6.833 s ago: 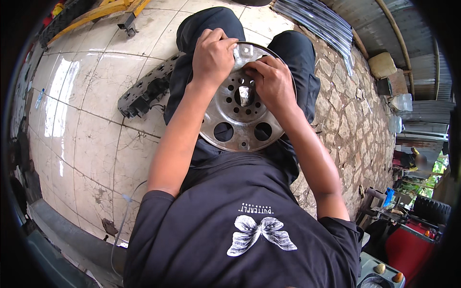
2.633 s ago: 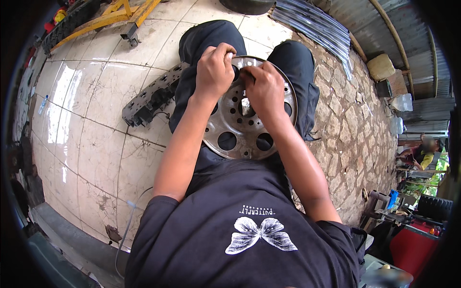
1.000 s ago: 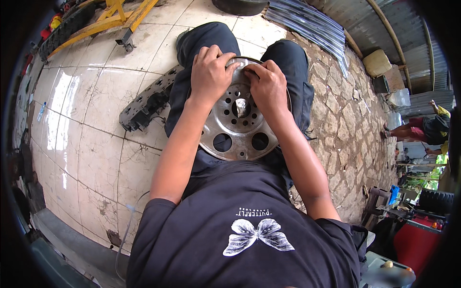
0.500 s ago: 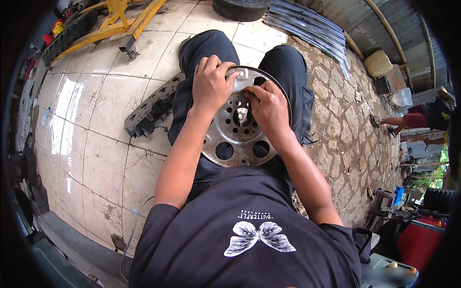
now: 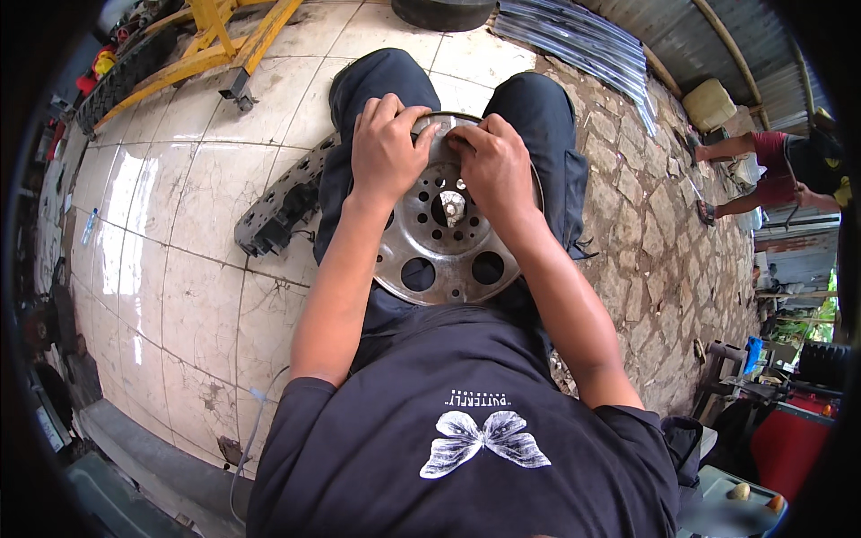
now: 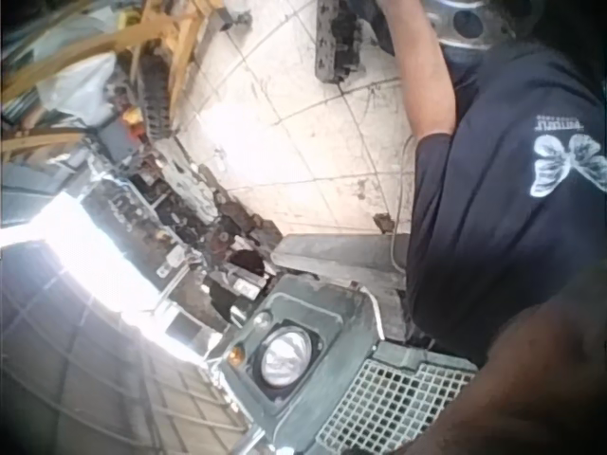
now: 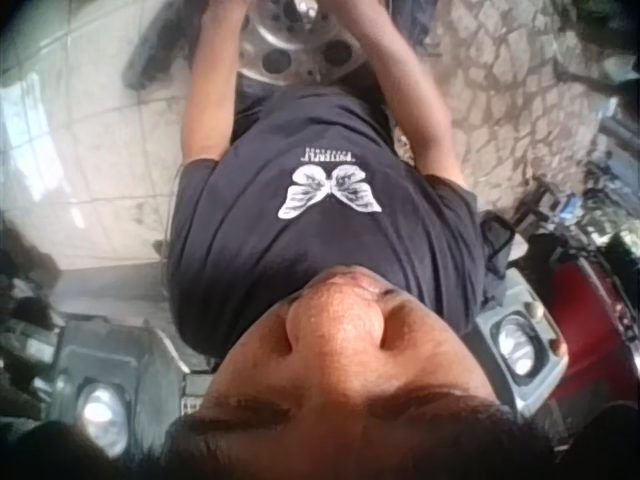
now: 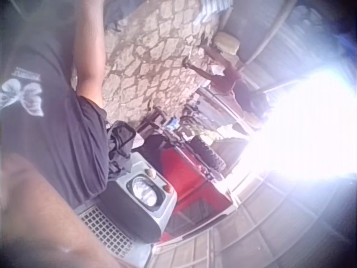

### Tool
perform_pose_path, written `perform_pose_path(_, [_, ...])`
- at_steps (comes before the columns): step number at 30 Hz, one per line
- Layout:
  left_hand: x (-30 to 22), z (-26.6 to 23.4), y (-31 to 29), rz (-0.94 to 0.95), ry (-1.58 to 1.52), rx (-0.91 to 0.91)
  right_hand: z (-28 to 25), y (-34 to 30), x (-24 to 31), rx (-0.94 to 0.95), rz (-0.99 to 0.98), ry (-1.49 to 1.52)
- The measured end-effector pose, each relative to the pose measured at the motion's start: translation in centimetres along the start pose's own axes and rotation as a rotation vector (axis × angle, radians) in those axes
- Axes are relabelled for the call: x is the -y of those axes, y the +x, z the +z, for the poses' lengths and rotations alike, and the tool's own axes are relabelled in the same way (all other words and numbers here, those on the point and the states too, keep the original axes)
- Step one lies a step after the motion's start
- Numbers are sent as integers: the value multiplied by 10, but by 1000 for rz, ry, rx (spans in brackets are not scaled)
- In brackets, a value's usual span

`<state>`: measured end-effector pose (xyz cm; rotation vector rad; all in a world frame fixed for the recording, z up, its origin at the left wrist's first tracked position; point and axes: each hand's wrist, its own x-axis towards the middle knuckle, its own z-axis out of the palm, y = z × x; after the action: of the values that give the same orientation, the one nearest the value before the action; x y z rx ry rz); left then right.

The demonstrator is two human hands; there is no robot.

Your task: The person sits on the floor and uses a small metal tool to scrape and clean the surface of a metal wheel hub. They repeatedly scrape around the bolt holes and the central area, occasionally rotating the hub to access different sections.

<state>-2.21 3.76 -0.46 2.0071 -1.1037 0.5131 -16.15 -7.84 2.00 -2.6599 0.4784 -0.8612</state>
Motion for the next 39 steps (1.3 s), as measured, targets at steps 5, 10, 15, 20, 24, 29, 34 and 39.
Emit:
perform_pose_path(5, [0, 0, -2, -10, 5, 6, -8, -23, 1, 32, -35, 27])
perform_pose_path(10, [-2, 0, -4, -28, 14, 13, -28, -38, -1, -17, 117, 242])
perform_pose_path(15, [-5, -6, -1, -66, -19, 107, -45, -48, -3, -144, 219, 330])
perform_pose_path(20, [-1, -59, 39, -140, -325, 474, -55, -61, -11, -246, 230, 322])
perform_pose_path(24, [24, -51, 51, -294, -781, 520, -57, -65, -5, -245, 206, 374])
perform_pose_path(29, [-3, -19, 49, -92, -262, 422, -57, -53, 1, -164, 213, 286])
perform_pose_path(34, [-14, -1, 36, -104, -127, 299, -43, -52, -13, -84, 97, 104])
perform_pose_path(39, [-11, 4, 25, 49, -69, 268, -21, -54, -13, -137, 96, 131])
